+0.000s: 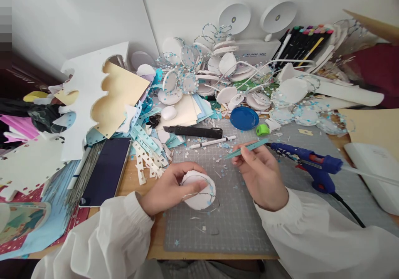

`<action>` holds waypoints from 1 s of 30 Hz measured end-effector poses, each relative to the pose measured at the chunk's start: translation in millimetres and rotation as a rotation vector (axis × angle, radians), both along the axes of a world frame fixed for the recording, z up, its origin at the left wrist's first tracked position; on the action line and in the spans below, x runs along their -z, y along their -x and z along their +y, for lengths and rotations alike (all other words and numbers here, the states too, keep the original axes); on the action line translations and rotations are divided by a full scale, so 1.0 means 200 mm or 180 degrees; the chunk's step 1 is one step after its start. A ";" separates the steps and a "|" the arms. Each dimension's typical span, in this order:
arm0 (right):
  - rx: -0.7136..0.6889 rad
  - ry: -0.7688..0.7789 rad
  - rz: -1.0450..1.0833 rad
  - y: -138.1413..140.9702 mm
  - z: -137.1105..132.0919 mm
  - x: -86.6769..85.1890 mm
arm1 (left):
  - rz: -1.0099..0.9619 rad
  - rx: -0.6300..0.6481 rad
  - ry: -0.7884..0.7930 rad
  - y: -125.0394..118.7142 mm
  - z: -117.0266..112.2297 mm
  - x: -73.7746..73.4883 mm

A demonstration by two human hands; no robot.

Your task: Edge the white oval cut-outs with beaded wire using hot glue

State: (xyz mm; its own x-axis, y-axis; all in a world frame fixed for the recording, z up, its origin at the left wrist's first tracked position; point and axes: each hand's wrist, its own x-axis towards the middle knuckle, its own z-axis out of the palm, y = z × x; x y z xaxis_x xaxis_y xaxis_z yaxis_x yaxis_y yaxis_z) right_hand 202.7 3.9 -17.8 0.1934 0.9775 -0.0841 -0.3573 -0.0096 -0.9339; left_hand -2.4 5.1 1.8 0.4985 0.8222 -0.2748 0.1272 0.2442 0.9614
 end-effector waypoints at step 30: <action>-0.0201 0.0391 0.0482 0.01 0.02 -0.03 | -0.0087 0.0034 0.0178 -0.01 0.00 0.00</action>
State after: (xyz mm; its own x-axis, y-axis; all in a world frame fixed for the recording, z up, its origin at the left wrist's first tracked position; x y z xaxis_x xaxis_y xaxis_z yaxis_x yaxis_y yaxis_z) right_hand 201.6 7.4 -12.3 0.1080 0.9679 -0.2269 -0.4887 -0.1471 -0.8600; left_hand -1.3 5.2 0.9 0.5150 0.8006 -0.3062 0.1039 0.2963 0.9494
